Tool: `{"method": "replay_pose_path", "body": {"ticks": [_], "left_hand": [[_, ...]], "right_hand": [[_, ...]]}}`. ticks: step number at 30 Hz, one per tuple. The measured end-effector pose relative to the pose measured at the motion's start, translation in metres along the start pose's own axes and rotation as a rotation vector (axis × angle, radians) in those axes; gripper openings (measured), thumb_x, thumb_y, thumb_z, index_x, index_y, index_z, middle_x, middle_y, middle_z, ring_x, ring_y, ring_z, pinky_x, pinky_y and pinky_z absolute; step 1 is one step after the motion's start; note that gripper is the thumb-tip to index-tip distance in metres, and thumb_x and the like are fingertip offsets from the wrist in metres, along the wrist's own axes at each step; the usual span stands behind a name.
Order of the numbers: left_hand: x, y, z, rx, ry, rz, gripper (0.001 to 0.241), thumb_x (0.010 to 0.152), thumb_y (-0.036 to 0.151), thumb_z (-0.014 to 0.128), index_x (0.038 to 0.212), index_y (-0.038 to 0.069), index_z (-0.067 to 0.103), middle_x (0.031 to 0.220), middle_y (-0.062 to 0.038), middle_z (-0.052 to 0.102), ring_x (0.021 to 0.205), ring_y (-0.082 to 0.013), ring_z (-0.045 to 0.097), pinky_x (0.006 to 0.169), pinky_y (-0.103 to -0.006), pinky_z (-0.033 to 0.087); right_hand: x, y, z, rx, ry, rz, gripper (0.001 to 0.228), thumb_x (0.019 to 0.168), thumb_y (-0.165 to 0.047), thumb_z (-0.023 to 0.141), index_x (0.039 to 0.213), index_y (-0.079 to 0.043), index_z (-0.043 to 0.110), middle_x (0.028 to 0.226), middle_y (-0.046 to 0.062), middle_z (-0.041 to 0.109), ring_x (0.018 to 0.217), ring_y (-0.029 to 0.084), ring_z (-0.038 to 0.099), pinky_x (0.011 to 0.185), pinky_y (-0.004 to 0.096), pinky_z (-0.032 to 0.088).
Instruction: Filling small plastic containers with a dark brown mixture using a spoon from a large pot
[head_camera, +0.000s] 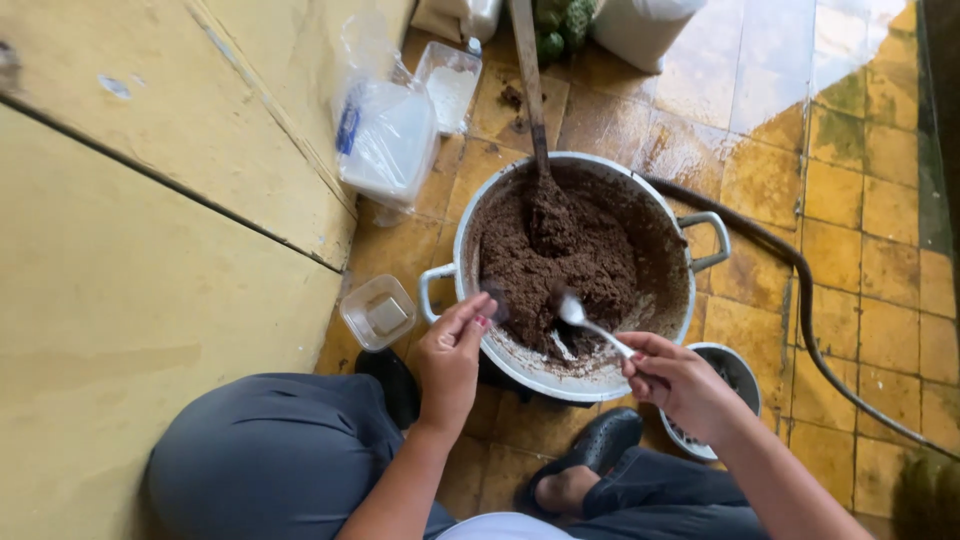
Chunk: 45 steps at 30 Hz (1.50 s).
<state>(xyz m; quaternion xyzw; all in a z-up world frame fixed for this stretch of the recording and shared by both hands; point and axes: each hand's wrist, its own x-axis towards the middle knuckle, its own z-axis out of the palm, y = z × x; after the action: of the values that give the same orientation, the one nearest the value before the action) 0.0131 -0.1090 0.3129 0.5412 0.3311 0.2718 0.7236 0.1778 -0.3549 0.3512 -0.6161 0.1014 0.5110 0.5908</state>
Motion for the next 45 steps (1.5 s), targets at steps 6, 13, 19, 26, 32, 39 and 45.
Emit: {"method": "replay_pose_path", "body": {"ticks": [6,13,19,26,32,39,45], "left_hand": [[-0.004,-0.009,0.009,-0.272,-0.022,-0.208,0.029,0.093,-0.007,0.061,0.117,-0.003,0.075,0.118,-0.018,0.077,0.107,-0.0246,0.078,0.089,-0.0318,0.065],[-0.017,0.01,0.019,-0.368,-0.119,-0.341,0.036,0.088,-0.011,0.062,0.124,-0.01,0.07,0.109,-0.026,0.078,0.104,-0.0269,0.077,0.09,-0.0315,0.064],[-0.018,0.018,0.022,-0.523,-0.08,-0.51,0.057,0.081,-0.014,0.069,0.137,-0.008,0.061,0.124,-0.027,0.072,0.101,-0.029,0.075,0.089,-0.0374,0.064],[-0.017,0.019,0.019,-0.64,-0.085,-0.614,0.067,0.083,-0.02,0.056,0.147,0.001,0.052,0.119,-0.023,0.071,0.101,-0.0288,0.07,0.096,-0.0419,0.06],[-0.017,0.019,0.016,-0.75,-0.056,-0.674,0.068,0.079,-0.02,0.054,0.143,0.003,0.054,0.113,-0.022,0.071,0.096,-0.0274,0.069,0.092,-0.0405,0.06],[-0.018,0.029,0.014,-0.799,-0.045,-0.68,0.065,0.079,-0.018,0.054,0.141,0.005,0.055,0.114,-0.021,0.072,0.1,-0.0279,0.07,0.093,-0.0401,0.06],[-0.018,0.038,0.013,-0.808,-0.043,-0.671,0.065,0.08,-0.018,0.053,0.141,0.004,0.054,0.12,-0.022,0.071,0.097,-0.0258,0.07,0.093,-0.0387,0.059]], "right_hand": [[-0.014,0.006,0.018,0.075,-0.065,-0.15,0.025,0.092,0.01,0.047,0.11,-0.005,0.055,0.078,0.015,0.06,0.053,0.017,0.036,0.05,0.031,0.026],[-0.02,0.031,0.02,-0.192,-0.041,-0.407,0.021,0.108,-0.007,0.043,0.114,-0.008,0.063,0.075,0.006,0.052,0.059,0.014,0.037,0.052,0.027,0.028],[-0.006,0.057,0.021,-0.555,0.034,-0.572,0.032,0.104,-0.012,0.052,0.132,-0.012,0.067,0.088,0.003,0.051,0.08,0.017,0.049,0.074,0.03,0.043],[0.001,0.083,0.033,-0.568,0.032,-0.757,0.03,0.105,-0.006,0.051,0.13,-0.011,0.067,0.1,0.003,0.056,0.084,0.014,0.049,0.077,0.028,0.04],[0.013,0.103,0.027,-0.538,0.018,-0.86,0.026,0.103,-0.002,0.054,0.124,-0.01,0.066,0.118,0.007,0.064,0.113,0.017,0.062,0.094,0.028,0.047],[0.008,0.099,0.034,-0.465,-0.034,-0.868,0.024,0.105,-0.004,0.053,0.124,-0.009,0.066,0.098,0.003,0.053,0.084,0.014,0.048,0.078,0.027,0.039],[0.011,0.105,0.026,-0.445,-0.04,-0.877,0.025,0.104,-0.002,0.055,0.124,-0.01,0.067,0.098,0.002,0.055,0.086,0.013,0.051,0.079,0.025,0.041]]}}
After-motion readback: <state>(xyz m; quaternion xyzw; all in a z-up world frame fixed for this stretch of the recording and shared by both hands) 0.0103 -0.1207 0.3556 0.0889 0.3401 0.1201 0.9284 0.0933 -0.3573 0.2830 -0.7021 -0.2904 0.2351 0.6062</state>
